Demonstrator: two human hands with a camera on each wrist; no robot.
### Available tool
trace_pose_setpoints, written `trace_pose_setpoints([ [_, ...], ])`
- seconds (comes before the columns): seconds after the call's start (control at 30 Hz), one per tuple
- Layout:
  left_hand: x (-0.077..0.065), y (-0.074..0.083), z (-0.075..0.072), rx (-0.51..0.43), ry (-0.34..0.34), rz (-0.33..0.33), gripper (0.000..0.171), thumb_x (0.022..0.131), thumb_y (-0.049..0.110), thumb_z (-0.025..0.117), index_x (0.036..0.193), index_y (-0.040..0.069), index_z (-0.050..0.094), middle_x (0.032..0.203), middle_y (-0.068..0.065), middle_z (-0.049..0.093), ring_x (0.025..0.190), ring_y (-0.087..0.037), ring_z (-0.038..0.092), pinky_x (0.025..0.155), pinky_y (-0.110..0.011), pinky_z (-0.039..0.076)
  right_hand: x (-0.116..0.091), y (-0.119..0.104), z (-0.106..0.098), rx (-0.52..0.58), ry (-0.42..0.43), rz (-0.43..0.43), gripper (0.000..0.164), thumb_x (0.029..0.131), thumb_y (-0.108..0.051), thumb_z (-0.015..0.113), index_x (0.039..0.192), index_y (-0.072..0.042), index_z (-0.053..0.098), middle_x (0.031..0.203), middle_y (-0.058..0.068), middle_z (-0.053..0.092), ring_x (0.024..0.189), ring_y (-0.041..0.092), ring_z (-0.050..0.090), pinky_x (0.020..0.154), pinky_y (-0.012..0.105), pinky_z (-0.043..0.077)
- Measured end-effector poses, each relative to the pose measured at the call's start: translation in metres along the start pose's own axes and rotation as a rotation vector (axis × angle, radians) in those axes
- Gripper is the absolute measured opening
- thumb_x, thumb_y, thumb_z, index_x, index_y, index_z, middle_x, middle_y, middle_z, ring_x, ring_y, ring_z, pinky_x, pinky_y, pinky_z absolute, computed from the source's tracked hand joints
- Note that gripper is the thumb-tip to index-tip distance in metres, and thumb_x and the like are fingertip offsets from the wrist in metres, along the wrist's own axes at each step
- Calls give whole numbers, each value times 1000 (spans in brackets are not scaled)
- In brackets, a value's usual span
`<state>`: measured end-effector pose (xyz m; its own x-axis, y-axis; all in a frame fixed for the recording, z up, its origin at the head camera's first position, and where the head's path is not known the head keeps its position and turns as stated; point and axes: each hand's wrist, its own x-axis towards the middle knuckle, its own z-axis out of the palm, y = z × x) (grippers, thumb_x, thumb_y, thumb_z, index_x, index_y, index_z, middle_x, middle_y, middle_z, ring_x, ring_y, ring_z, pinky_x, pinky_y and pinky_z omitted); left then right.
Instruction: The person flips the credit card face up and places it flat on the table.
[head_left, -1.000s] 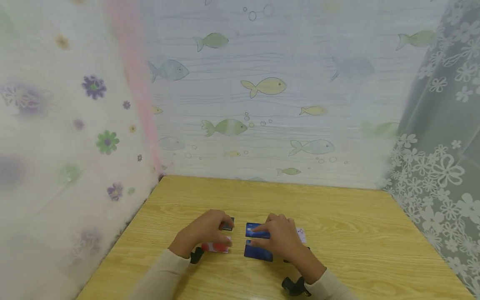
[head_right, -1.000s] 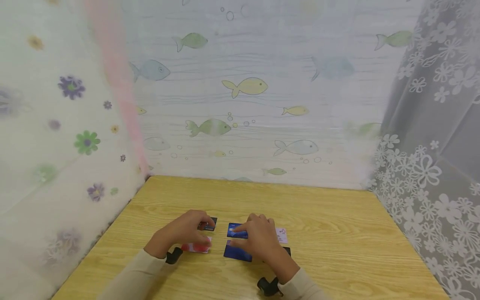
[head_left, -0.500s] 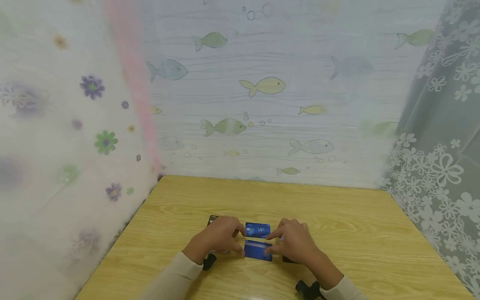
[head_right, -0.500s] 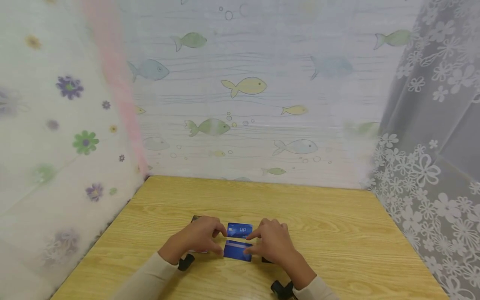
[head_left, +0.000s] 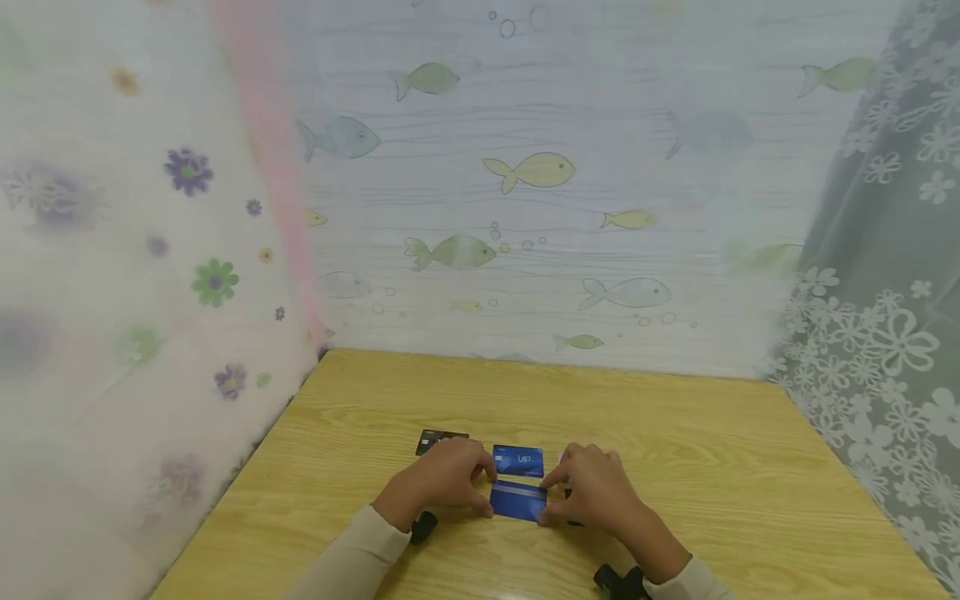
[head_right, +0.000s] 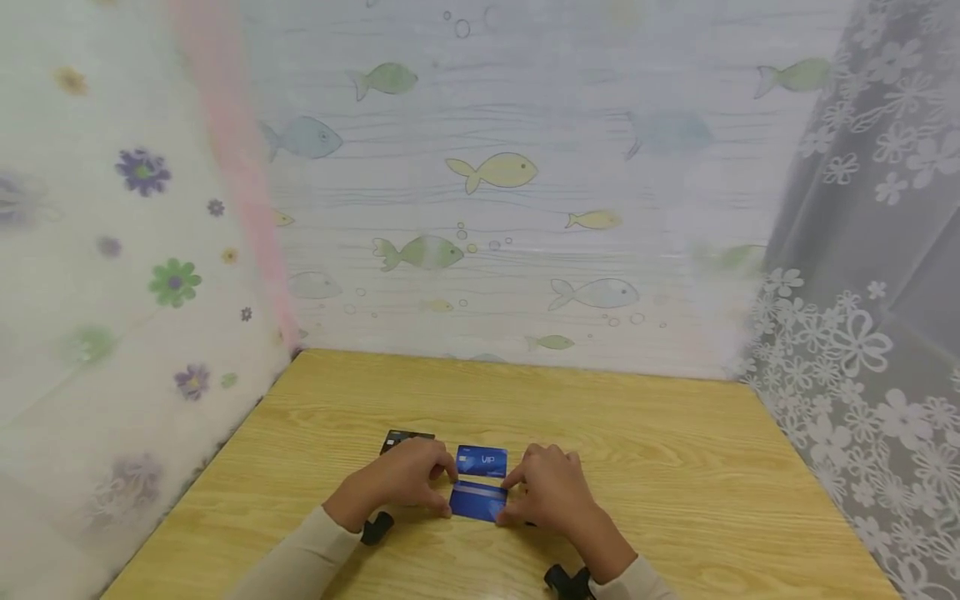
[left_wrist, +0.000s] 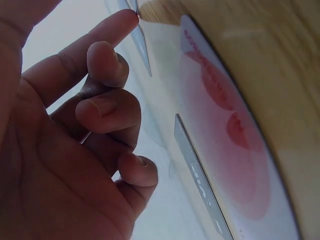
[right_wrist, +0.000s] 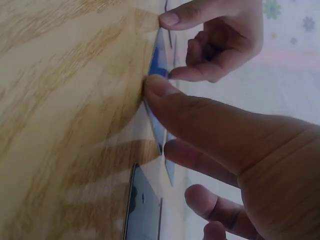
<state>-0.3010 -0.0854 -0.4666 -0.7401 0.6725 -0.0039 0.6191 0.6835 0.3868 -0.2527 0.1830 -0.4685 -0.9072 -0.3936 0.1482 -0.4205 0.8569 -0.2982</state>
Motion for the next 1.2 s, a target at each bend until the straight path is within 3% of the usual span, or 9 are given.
trace_pose_setpoints([
  [0.17, -1, 1, 0, -82, -16, -31, 34, 73, 40, 95, 97, 23, 79, 66, 10, 51, 59, -4, 42, 57, -22, 37, 0, 0, 1, 18, -20, -13, 36, 67, -55, 93, 96, -35, 84, 87, -14, 59, 78, 10, 45, 69, 37, 31],
  [0.6, -3, 2, 0, -156, -38, -71, 38, 74, 34, 95, 103, 18, 76, 71, 8, 51, 63, -5, 44, 59, -23, 38, 2, 1, 4, 52, -56, -33, 36, 71, -51, 90, 103, -34, 83, 88, -12, 60, 77, 10, 45, 70, 37, 31],
  [0.83, -3, 2, 2, -223, -78, -117, 30, 78, 29, 92, 99, 21, 73, 72, 6, 55, 62, -7, 47, 56, -24, 40, 1, -1, 2, 55, -70, -22, 39, 72, -50, 90, 105, -31, 81, 89, -10, 60, 78, 12, 46, 72, 39, 33],
  [1.2, -3, 2, 3, -237, -74, -114, 42, 79, 27, 91, 114, 16, 72, 76, 5, 52, 64, -8, 46, 60, -25, 39, 2, -4, 2, 73, -71, -11, 37, 73, -45, 90, 103, -27, 81, 88, -10, 59, 78, 11, 46, 74, 40, 35],
])
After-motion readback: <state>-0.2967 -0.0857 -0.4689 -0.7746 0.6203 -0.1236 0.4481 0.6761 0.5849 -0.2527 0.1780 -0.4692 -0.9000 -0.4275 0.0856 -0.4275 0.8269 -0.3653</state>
